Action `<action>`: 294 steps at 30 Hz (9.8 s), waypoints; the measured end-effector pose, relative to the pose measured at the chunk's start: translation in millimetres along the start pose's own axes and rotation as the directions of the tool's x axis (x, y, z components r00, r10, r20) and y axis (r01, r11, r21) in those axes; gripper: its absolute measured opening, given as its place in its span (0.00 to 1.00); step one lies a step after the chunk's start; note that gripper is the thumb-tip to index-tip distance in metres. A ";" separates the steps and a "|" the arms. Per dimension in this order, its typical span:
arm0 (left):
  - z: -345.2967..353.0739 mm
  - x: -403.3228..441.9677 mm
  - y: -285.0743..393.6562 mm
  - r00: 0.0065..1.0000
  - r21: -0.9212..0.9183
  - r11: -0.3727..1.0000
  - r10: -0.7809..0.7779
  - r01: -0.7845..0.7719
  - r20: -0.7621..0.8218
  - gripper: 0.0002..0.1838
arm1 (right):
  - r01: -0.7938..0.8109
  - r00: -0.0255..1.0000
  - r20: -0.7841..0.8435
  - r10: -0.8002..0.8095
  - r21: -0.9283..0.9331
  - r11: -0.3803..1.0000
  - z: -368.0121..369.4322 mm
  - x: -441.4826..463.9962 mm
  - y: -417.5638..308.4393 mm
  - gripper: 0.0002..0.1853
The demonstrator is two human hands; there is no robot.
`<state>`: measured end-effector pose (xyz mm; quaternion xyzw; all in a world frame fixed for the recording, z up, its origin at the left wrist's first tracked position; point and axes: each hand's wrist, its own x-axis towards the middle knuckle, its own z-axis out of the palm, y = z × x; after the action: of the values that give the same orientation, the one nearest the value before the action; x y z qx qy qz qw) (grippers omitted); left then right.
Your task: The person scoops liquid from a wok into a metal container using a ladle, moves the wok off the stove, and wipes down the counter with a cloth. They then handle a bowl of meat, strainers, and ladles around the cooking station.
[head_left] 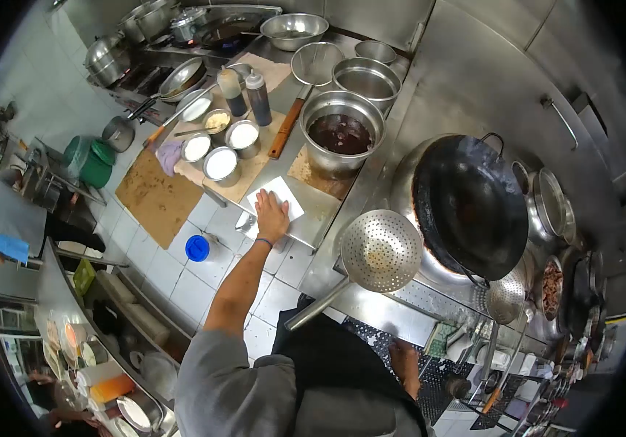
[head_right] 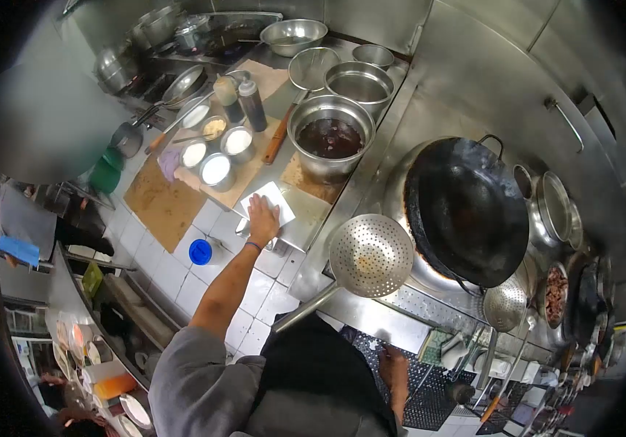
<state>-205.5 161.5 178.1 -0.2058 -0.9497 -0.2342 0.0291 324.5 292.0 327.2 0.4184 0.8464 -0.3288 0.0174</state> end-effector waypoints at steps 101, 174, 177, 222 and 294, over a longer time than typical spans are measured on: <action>21.8 -4.3 91.3 0.772 0.123 0.764 0.613 -0.634 0.167 0.20 | -0.158 0.987 0.001 0.159 0.104 0.982 14.4 -30.0 18.1 0.15; 21.1 74.2 64.5 0.892 -0.046 0.891 0.452 -0.451 0.013 0.11 | -0.132 0.990 -0.040 0.138 0.125 0.983 28.3 4.4 -14.8 0.16; -11.7 83.2 83.3 0.896 -0.023 0.895 0.444 -0.445 -0.013 0.10 | -0.091 0.994 -0.050 0.096 0.096 0.991 28.5 7.3 -15.2 0.15; -132.1 -62.4 120.8 0.990 -0.831 0.538 -0.090 0.143 0.112 0.18 | -0.014 0.999 -0.036 0.017 0.069 0.998 17.4 10.7 -34.6 0.15; 270.4 -473.1 328.6 -0.463 0.266 0.558 0.245 0.786 0.852 0.17 | -0.150 0.850 -0.458 0.259 0.261 0.954 -196.9 -145.1 270.7 0.16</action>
<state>370.8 371.2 8.3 0.0438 -0.3965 -0.2536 -0.8812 661.9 420.8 378.8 0.5752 0.7330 -0.2987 -0.2067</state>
